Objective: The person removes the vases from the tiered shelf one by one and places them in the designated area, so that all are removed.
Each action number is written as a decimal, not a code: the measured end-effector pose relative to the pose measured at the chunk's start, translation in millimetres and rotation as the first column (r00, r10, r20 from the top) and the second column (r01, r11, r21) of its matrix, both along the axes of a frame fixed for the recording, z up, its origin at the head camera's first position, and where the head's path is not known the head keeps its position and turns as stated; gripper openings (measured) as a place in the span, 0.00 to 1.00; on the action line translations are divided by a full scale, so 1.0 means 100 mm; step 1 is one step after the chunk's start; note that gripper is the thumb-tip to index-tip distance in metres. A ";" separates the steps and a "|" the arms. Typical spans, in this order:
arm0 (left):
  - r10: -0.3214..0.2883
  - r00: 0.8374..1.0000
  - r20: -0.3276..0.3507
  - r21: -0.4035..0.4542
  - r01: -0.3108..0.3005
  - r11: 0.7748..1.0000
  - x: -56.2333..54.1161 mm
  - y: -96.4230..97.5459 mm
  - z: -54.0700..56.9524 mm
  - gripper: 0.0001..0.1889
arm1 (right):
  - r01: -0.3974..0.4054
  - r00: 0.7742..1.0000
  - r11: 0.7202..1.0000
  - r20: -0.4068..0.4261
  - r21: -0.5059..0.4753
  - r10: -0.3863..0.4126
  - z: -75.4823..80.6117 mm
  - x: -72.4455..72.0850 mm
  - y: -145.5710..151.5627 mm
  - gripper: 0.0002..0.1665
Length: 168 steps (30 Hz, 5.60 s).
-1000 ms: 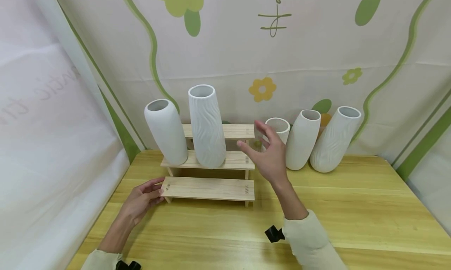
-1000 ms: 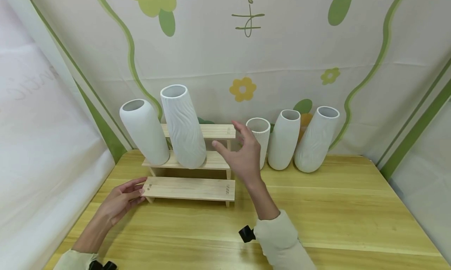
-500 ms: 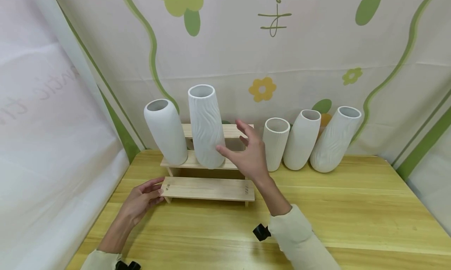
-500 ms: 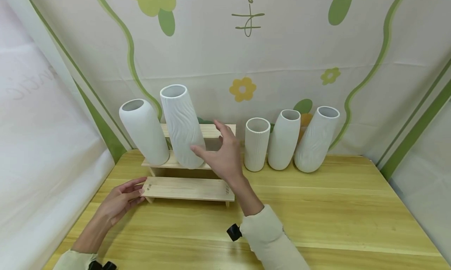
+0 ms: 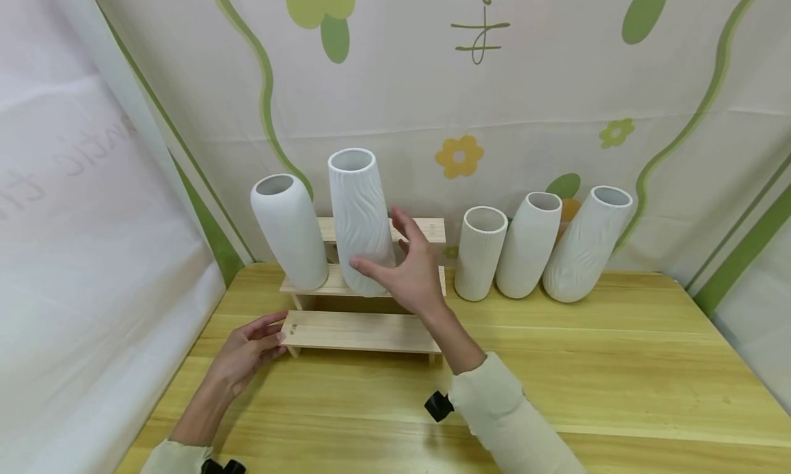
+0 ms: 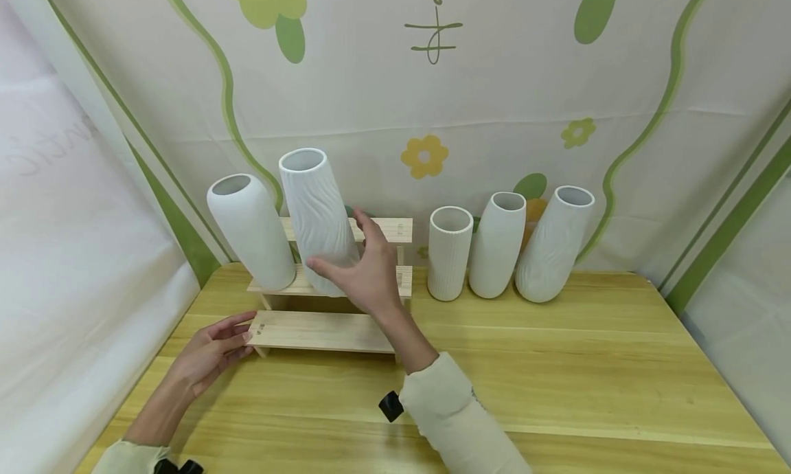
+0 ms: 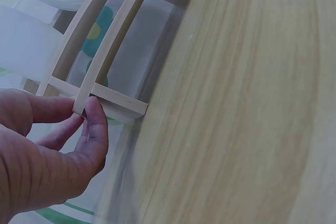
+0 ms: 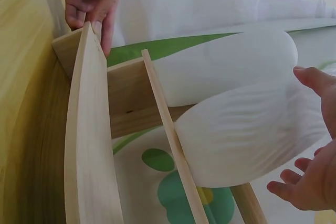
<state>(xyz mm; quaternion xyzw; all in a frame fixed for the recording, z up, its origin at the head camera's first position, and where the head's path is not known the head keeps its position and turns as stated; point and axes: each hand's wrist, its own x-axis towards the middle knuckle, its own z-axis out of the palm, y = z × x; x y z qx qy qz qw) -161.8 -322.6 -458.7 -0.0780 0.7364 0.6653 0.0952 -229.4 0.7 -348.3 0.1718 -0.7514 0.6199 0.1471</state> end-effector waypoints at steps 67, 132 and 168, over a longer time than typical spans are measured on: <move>0.004 1.000 -0.007 0.003 -0.004 1.000 0.00 -0.01 0.00 0.31 | 0.174 0.984 0.982 0.041 -0.077 -0.171 -0.11 0.47 0.32 0.47; -0.011 1.000 -0.016 0.018 0.011 1.000 -0.02 -0.02 -0.02 0.30 | 0.305 0.938 0.944 0.128 0.127 -0.321 -0.32 0.85 1.48 0.51; 0.001 1.000 -0.008 0.021 -0.001 1.000 -0.02 0.00 -0.01 0.31 | 0.372 0.888 0.905 0.205 0.207 -0.412 -0.71 0.44 1.95 0.58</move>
